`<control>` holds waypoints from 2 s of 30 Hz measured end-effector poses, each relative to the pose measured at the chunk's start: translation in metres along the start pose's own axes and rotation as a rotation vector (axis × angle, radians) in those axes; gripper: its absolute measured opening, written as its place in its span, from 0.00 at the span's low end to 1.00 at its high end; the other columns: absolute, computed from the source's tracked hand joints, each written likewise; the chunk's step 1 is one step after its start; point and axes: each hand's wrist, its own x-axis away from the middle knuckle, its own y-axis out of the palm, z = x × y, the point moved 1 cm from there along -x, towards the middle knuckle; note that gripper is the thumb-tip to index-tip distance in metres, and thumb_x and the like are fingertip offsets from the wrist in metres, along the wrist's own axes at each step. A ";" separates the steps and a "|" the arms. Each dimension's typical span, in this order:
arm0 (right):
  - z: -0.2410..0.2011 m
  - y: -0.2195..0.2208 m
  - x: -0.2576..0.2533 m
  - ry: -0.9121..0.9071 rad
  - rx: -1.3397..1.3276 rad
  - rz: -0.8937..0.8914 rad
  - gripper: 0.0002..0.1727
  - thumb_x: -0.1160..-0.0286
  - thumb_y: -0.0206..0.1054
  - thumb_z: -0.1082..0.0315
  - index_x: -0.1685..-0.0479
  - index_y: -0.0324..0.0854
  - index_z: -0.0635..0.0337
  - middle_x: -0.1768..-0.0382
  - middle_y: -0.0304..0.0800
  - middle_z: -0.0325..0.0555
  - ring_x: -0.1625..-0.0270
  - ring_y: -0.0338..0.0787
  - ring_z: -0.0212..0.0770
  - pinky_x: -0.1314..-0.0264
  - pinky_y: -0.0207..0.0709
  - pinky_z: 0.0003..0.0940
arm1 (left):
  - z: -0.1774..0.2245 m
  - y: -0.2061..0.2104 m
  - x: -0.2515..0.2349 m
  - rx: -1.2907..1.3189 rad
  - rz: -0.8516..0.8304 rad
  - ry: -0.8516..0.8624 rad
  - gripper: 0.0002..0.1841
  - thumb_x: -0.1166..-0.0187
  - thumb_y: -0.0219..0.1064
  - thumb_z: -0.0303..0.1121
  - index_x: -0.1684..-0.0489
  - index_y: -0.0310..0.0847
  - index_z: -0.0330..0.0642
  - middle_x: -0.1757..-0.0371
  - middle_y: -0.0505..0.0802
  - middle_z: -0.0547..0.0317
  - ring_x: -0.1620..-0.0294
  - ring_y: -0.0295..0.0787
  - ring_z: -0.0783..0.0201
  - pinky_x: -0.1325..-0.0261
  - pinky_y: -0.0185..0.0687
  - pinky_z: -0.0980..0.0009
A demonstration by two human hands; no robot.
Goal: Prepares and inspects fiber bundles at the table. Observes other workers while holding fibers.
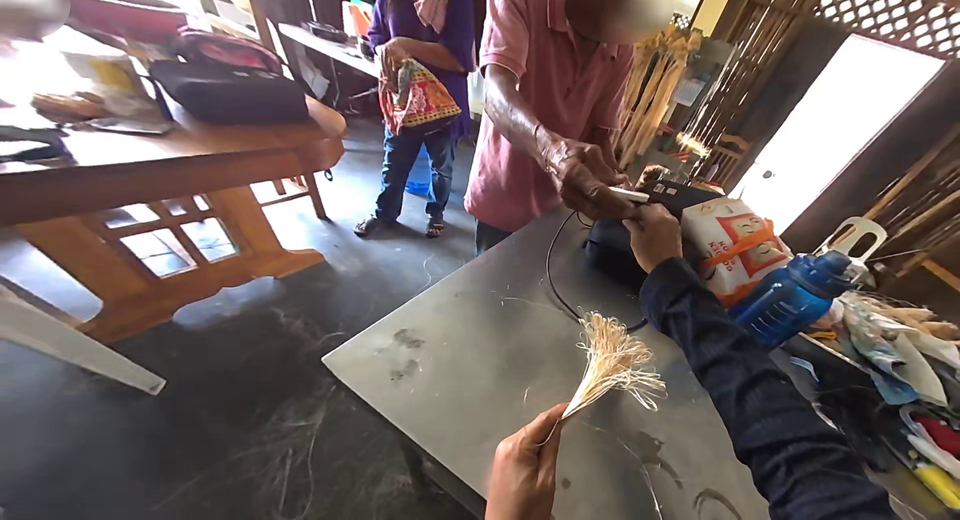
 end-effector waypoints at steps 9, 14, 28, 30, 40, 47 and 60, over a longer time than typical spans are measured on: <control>0.022 0.038 0.047 -0.142 -0.006 -0.061 0.11 0.21 0.63 0.78 0.46 0.84 0.76 0.37 0.85 0.70 0.41 0.91 0.66 0.40 0.85 0.58 | -0.001 0.000 0.000 0.006 0.000 0.006 0.15 0.19 0.59 0.26 0.46 0.92 0.40 0.64 0.96 0.64 0.68 0.85 0.87 0.59 0.80 0.86; 0.030 0.046 0.059 -0.102 -0.029 -0.075 0.14 0.21 0.64 0.77 0.42 0.84 0.74 0.28 0.80 0.69 0.37 0.90 0.64 0.37 0.85 0.56 | -0.002 0.001 -0.001 0.007 0.001 -0.004 0.15 0.19 0.59 0.27 0.45 0.92 0.40 0.64 0.96 0.66 0.70 0.83 0.87 0.61 0.78 0.86; 0.054 0.036 0.083 -0.023 -0.071 -0.053 0.16 0.16 0.55 0.78 0.38 0.84 0.73 0.25 0.80 0.66 0.29 0.87 0.61 0.26 0.79 0.50 | 0.002 0.001 0.000 -0.019 0.003 -0.017 0.15 0.19 0.59 0.26 0.46 0.92 0.39 0.64 0.96 0.63 0.70 0.83 0.86 0.59 0.78 0.84; 0.055 0.034 0.084 -0.014 -0.087 -0.045 0.16 0.15 0.55 0.77 0.37 0.84 0.73 0.25 0.81 0.65 0.27 0.86 0.60 0.24 0.77 0.50 | 0.003 0.000 0.000 -0.020 0.003 -0.017 0.15 0.19 0.59 0.25 0.45 0.92 0.39 0.64 0.96 0.63 0.70 0.83 0.86 0.59 0.78 0.85; 0.066 0.035 0.096 -0.008 -0.213 0.039 0.16 0.15 0.59 0.74 0.39 0.86 0.73 0.31 0.87 0.64 0.30 0.89 0.57 0.24 0.78 0.47 | 0.001 0.000 0.000 0.017 -0.006 -0.060 0.14 0.19 0.59 0.26 0.46 0.92 0.39 0.71 0.91 0.70 0.75 0.76 0.87 0.66 0.73 0.86; 0.070 0.046 0.106 0.064 -0.328 0.077 0.17 0.15 0.57 0.74 0.39 0.86 0.75 0.36 0.90 0.63 0.29 0.89 0.56 0.20 0.74 0.43 | 0.001 0.000 0.000 0.056 -0.006 -0.100 0.15 0.20 0.58 0.26 0.46 0.92 0.40 0.73 0.89 0.74 0.77 0.74 0.88 0.68 0.71 0.86; 0.053 0.020 0.118 0.444 -0.945 0.208 0.16 0.09 0.44 0.78 0.43 0.76 0.83 0.51 0.90 0.68 0.54 0.95 0.48 0.47 0.88 0.36 | 0.001 0.001 0.000 0.127 0.022 -0.071 0.15 0.21 0.57 0.25 0.46 0.90 0.37 0.75 0.87 0.78 0.77 0.73 0.90 0.69 0.71 0.89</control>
